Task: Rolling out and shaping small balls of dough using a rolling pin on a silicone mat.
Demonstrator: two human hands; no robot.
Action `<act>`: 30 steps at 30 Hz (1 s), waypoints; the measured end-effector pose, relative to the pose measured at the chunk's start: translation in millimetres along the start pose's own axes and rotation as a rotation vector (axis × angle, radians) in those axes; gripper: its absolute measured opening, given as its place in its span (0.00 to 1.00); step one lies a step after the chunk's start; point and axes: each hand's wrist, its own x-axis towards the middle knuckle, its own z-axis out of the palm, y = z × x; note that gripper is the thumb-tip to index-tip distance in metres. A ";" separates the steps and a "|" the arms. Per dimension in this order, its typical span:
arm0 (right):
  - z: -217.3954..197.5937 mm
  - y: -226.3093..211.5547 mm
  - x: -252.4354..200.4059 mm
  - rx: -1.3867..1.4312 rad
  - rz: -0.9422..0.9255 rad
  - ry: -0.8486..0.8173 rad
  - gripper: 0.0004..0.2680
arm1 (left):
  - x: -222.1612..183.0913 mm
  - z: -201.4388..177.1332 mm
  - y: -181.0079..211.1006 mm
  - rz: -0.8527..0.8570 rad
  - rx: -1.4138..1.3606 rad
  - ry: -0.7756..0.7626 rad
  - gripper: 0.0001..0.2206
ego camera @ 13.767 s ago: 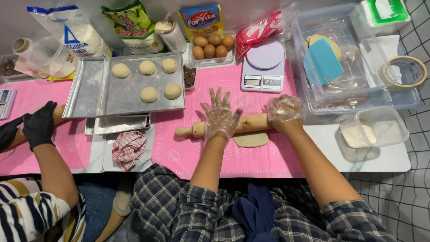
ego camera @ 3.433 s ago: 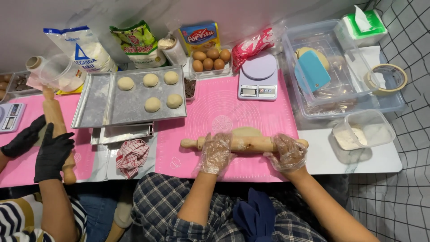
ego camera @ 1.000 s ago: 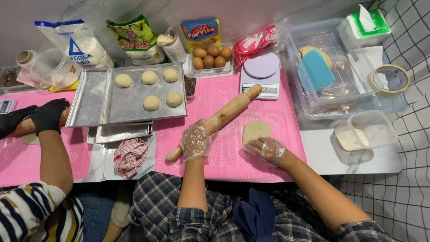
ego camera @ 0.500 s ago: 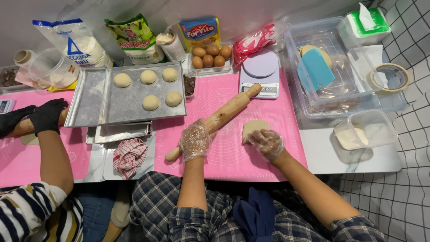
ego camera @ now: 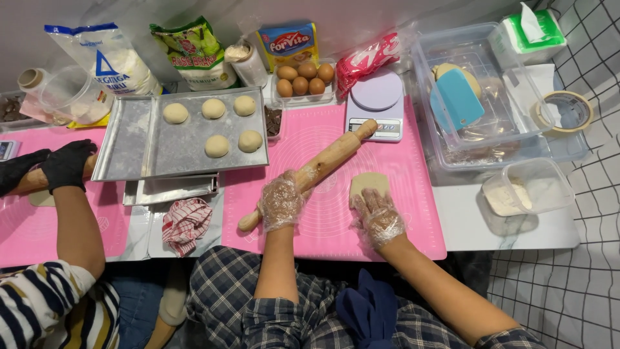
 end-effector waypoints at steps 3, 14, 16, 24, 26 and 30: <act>-21.0 -9.2 -7.8 0.032 0.067 -0.060 0.37 | 1.9 -1.2 0.3 -0.004 0.002 0.008 0.32; -11.7 -8.1 -21.5 0.059 -0.168 0.180 0.32 | 2.9 4.2 -2.8 -0.029 -0.017 0.031 0.31; -18.6 -19.1 -11.4 0.039 -0.072 0.051 0.33 | 2.9 3.1 -3.6 -0.039 -0.014 0.037 0.31; -32.6 -21.6 -13.8 -0.001 -0.004 -0.101 0.35 | 9.6 4.0 -6.2 -0.045 -0.032 0.052 0.31; -37.3 -18.5 -11.1 0.145 -0.073 0.022 0.30 | 10.5 2.7 -8.1 -0.056 -0.036 0.061 0.31; -62.4 39.7 -8.0 0.163 -0.086 0.563 0.21 | -12.6 -52.1 13.2 -0.020 -0.109 0.019 0.31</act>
